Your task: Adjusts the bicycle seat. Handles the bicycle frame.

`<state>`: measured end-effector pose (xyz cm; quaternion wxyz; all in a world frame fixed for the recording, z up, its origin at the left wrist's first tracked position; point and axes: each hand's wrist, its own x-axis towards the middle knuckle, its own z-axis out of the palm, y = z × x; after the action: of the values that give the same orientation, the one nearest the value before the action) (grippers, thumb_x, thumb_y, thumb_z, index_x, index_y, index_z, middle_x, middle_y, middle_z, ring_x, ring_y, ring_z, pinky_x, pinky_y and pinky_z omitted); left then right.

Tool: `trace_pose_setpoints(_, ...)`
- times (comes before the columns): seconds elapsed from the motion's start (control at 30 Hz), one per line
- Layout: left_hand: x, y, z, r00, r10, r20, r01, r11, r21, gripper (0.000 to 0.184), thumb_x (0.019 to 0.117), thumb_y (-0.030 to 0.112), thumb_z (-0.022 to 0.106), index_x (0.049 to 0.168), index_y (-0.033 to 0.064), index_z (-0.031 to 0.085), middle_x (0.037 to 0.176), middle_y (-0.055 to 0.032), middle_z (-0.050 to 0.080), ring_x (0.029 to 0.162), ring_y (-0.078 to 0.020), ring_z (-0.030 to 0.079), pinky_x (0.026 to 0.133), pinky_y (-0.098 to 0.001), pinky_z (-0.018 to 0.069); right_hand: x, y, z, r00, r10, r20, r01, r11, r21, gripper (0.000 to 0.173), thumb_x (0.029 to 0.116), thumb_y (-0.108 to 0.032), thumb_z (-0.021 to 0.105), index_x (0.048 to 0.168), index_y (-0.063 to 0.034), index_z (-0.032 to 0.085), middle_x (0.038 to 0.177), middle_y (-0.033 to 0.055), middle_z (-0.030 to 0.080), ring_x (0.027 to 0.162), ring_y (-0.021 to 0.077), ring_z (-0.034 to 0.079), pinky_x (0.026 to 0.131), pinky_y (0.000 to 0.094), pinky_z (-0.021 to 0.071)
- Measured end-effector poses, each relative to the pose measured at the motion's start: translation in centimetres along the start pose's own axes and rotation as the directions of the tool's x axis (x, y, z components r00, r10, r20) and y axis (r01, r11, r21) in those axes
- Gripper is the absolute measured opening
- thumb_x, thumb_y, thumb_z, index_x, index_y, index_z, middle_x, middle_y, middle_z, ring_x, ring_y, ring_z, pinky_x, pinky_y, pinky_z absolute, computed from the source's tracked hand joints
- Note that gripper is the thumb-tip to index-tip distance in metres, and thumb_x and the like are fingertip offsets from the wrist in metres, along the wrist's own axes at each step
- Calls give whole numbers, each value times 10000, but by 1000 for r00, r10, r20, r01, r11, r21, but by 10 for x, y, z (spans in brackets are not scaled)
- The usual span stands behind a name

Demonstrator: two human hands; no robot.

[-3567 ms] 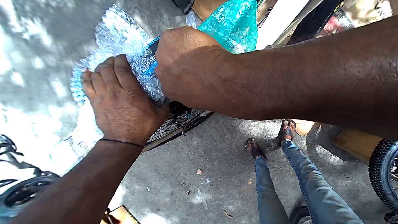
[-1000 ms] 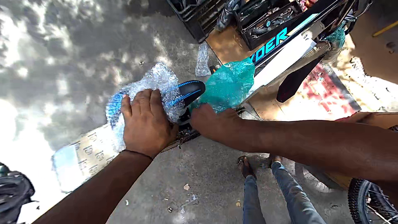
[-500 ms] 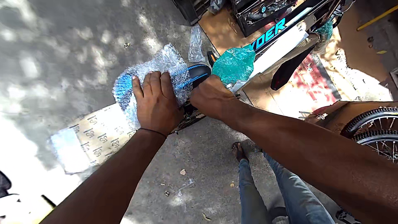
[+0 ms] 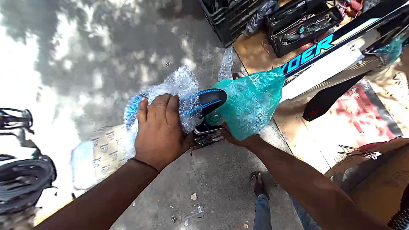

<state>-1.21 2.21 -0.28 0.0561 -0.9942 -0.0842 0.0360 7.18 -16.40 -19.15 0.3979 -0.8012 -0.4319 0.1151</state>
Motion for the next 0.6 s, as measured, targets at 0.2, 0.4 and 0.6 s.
trace_pose_setpoints(0.2, 10, 13, -4, 1000, -14, 6, 14, 1000, -16, 1035, 604, 289, 818, 1473, -69, 386, 1463, -298, 475, 1382, -471, 456, 1155, -693, 257, 24, -79, -140, 916, 173, 363, -60, 951, -302, 404, 1047, -415, 527, 1257, -102, 672, 1209, 171, 701, 1098, 362, 689, 857, 603, 560)
trace_pose_setpoints(0.4, 7, 24, -15, 1000, -14, 15, 15, 994, -109, 857, 773, 210, 764, 1471, -92, 370, 1465, -351, 447, 1386, -535, 420, 1160, -726, 208, 71, -182, -168, 779, 53, 625, 464, 621, -632, 166, 1002, 75, 468, 1023, 93, 632, 946, 224, 639, 881, 354, 648, 722, 463, 493)
trace_pose_setpoints(0.6, 11, 26, -21, 991, -71, 112, 80, 994, -75, 1011, 654, 165, 872, 1490, -56, 348, 1498, -332, 413, 1415, -510, 392, 1187, -706, 172, 83, -183, -166, 731, 267, 628, 272, 730, -627, 174, 1001, 16, 495, 991, 99, 648, 974, 253, 633, 927, 399, 653, 689, 505, 501)
